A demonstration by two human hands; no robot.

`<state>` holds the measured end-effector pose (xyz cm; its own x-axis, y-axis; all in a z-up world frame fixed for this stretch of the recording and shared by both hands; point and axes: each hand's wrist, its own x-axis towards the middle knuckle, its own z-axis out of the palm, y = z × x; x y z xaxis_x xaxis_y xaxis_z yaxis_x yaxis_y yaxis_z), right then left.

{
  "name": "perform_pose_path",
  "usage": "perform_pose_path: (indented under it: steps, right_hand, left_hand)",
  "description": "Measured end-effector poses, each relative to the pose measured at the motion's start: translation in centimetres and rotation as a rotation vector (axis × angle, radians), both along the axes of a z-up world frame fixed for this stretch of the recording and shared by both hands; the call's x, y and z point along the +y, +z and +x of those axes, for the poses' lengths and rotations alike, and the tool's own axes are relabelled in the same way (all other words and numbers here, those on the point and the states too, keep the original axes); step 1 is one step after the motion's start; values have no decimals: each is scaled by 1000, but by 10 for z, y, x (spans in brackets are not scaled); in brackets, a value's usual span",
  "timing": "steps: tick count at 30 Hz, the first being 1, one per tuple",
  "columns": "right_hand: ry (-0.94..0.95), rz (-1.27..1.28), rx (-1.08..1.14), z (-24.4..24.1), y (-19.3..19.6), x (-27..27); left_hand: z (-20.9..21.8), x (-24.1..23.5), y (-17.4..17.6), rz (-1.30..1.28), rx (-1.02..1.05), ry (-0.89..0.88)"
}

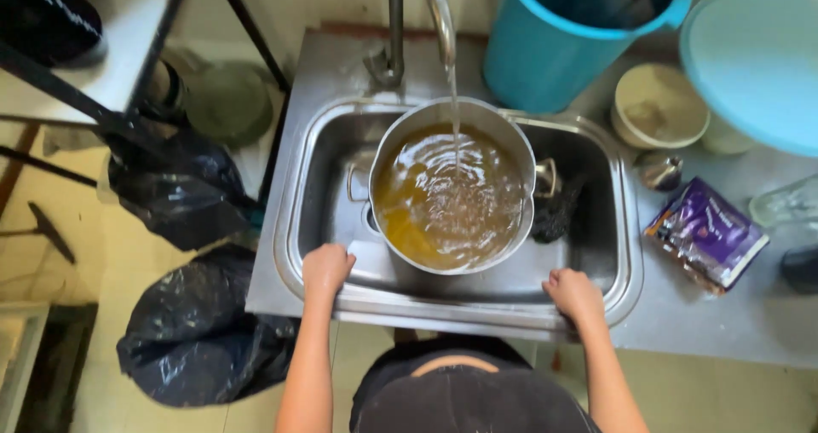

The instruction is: Removing internal components from a deep fryer and filling a large pot with water for cleaning.

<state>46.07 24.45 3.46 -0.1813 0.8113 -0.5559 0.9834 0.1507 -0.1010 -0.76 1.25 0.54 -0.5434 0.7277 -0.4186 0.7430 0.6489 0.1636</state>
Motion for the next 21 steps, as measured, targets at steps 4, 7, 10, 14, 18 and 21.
perform_pose_path:
  steps: [4,7,10,14,18,21]
  right_hand:
    - [-21,-48,-3,3,-3,-3]
    - [19,-43,-29,5,-4,-2]
    - [56,-67,-60,3,-2,-3]
    - [42,-94,-60,1,1,-3]
    - [52,-108,-70,1,1,-2]
    - [41,-107,-68,2,-1,-2]
  left_hand:
    - [3,-5,1,-29,-31,-1]
    - [3,0,0,-68,-39,-18]
    - [3,2,5,-126,-68,-22]
    - [3,1,4,-132,-79,-18]
    - [4,2,7,-156,-83,-23]
    - [3,2,8,-154,-75,-26]
